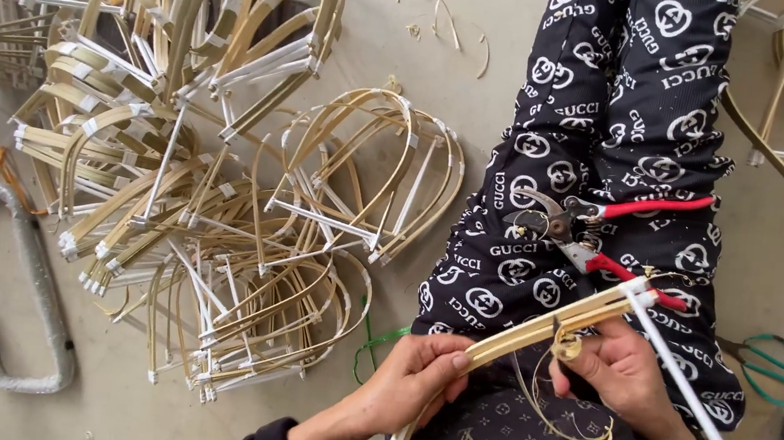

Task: The person is assembling and trimming bamboo lantern frames while sitting on the floor.

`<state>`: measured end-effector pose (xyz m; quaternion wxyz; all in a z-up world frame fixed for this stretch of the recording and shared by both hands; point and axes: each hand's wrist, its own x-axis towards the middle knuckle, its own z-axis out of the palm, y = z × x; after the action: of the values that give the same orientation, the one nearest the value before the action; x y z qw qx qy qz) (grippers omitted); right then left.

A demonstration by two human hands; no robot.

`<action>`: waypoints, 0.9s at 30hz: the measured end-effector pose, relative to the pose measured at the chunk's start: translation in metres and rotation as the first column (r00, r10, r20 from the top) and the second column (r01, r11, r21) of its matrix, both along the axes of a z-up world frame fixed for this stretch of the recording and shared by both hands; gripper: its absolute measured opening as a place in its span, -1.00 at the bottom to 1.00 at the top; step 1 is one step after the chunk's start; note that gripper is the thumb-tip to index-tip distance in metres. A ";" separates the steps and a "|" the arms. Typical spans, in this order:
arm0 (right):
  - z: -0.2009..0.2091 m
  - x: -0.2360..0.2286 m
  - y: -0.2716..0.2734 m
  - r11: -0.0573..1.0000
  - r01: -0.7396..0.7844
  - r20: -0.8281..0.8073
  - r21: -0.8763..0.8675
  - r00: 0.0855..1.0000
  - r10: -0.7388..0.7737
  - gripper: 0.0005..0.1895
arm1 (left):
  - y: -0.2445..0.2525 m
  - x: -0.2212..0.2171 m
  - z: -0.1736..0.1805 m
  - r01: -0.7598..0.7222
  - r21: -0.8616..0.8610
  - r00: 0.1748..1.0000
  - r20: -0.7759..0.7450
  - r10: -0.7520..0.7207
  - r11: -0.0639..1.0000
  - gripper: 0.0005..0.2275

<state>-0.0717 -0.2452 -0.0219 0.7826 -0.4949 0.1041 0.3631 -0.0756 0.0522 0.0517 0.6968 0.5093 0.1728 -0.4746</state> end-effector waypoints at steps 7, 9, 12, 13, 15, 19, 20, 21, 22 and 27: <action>-0.029 -0.013 -0.017 0.995 0.052 0.017 0.084 0.998 -0.054 -0.62 | 0.016 -0.009 0.017 -0.041 0.044 0.996 -0.078 0.044 0.998 -0.75; -0.021 -0.007 -0.011 0.981 0.127 0.013 0.148 0.991 -0.131 -0.61 | 0.023 -0.018 0.017 -0.053 0.035 0.995 -0.077 0.056 0.998 -0.74; 0.011 0.002 0.002 0.985 0.171 -0.093 0.027 0.981 -0.167 -0.69 | 0.028 -0.016 0.021 -0.070 0.003 0.993 -0.092 0.070 0.998 -0.75; 0.011 0.006 0.001 0.985 0.172 -0.085 0.028 0.982 -0.169 -0.69 | 0.030 -0.017 0.019 -0.069 0.002 0.994 -0.083 0.069 0.998 -0.75; 0.014 0.010 -0.002 0.991 0.132 -0.070 0.012 0.989 -0.131 -0.74 | 0.035 -0.022 0.016 -0.036 0.033 0.995 -0.090 0.039 0.999 -0.74; 0.020 0.012 0.001 0.996 0.092 -0.062 0.016 0.994 -0.091 -0.75 | 0.041 -0.015 0.016 -0.050 0.034 0.993 -0.109 0.054 0.998 -0.75; 0.018 0.012 0.001 0.996 0.084 -0.063 0.009 0.994 -0.084 -0.74 | 0.045 -0.015 0.012 -0.043 0.017 0.994 -0.098 0.044 0.999 -0.75; 0.017 0.011 0.001 0.997 0.077 -0.068 -0.001 0.995 -0.077 -0.72 | 0.049 -0.016 0.009 -0.035 0.000 0.995 -0.089 0.034 0.999 -0.75; 0.009 0.003 0.000 0.997 0.083 -0.066 -0.003 0.994 -0.083 -0.72 | 0.052 -0.018 0.009 -0.028 -0.002 0.996 -0.088 0.028 1.000 -0.75; -0.019 0.007 0.000 0.998 -0.004 -0.077 -0.059 0.997 -0.001 -0.65 | 0.079 -0.025 -0.071 -0.050 0.027 0.995 -0.085 0.052 0.998 -0.75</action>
<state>-0.0652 -0.2448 -0.0413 0.7627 -0.5037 0.1443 0.3792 -0.1003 0.1309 -0.0197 0.6942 0.4925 0.2212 -0.4760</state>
